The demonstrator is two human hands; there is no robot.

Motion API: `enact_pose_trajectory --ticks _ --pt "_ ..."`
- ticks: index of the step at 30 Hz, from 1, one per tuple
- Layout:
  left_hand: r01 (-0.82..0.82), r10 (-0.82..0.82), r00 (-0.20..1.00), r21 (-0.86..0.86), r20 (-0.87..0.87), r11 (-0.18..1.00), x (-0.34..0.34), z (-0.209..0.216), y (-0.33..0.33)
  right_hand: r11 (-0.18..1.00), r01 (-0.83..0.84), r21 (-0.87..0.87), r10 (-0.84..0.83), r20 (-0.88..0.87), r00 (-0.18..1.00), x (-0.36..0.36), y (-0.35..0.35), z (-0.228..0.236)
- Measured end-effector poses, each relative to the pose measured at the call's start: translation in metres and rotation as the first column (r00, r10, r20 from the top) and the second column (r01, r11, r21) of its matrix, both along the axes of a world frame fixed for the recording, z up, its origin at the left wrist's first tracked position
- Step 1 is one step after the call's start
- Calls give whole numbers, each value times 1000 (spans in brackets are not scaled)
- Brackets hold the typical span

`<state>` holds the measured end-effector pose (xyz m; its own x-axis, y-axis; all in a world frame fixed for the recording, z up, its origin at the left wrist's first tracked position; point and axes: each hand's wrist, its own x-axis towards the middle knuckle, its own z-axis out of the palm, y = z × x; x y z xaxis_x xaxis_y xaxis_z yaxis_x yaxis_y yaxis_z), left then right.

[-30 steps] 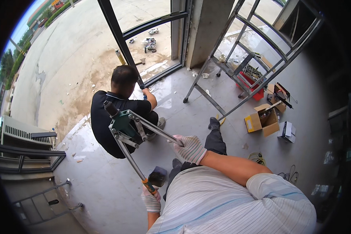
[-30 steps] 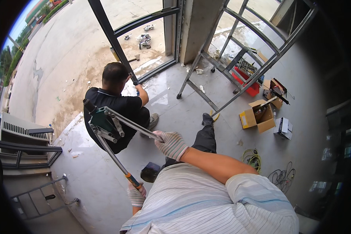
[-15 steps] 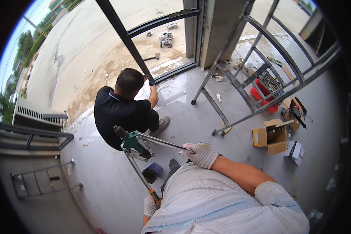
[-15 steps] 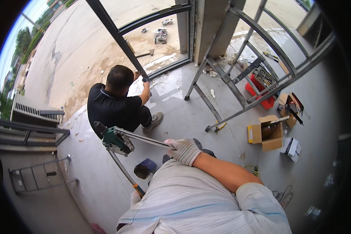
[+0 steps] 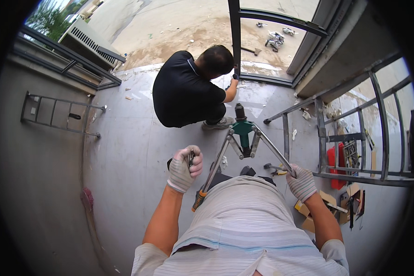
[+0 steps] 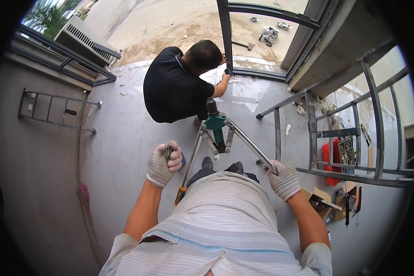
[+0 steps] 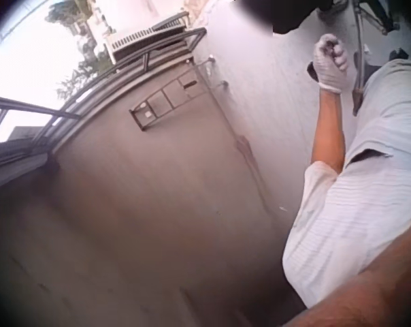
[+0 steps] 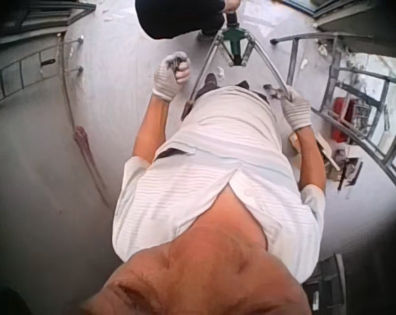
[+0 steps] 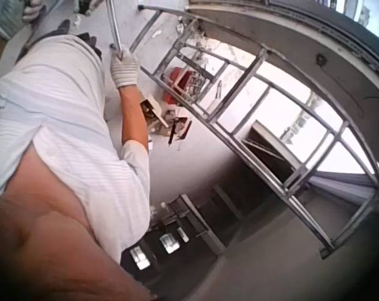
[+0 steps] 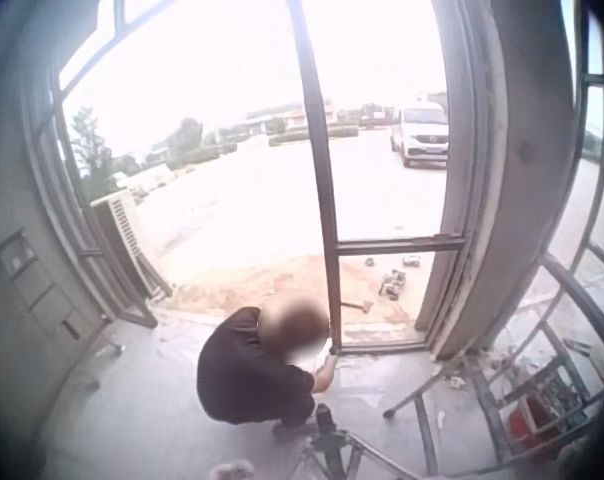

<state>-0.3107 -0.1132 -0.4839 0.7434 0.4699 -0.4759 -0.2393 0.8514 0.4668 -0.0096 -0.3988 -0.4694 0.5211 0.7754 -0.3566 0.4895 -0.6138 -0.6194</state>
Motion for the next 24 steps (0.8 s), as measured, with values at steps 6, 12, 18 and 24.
enact_pose_trajectory --ticks 6,12,18,24 --pt "-35 33 999 69 43 997 29 18 12 999 -22 -29 25 99 995 1 8 25" --pt "-61 45 991 125 124 990 29 30 26 998 -55 -21 58 154 986 -4 13 23" --pt "-197 204 938 -54 282 979 17 15 41 996 -85 -40 89 120 989 -25 40 44" --pt "-262 313 887 -187 339 947 3 -5 50 989 -130 -74 142 187 972 -43 53 43"
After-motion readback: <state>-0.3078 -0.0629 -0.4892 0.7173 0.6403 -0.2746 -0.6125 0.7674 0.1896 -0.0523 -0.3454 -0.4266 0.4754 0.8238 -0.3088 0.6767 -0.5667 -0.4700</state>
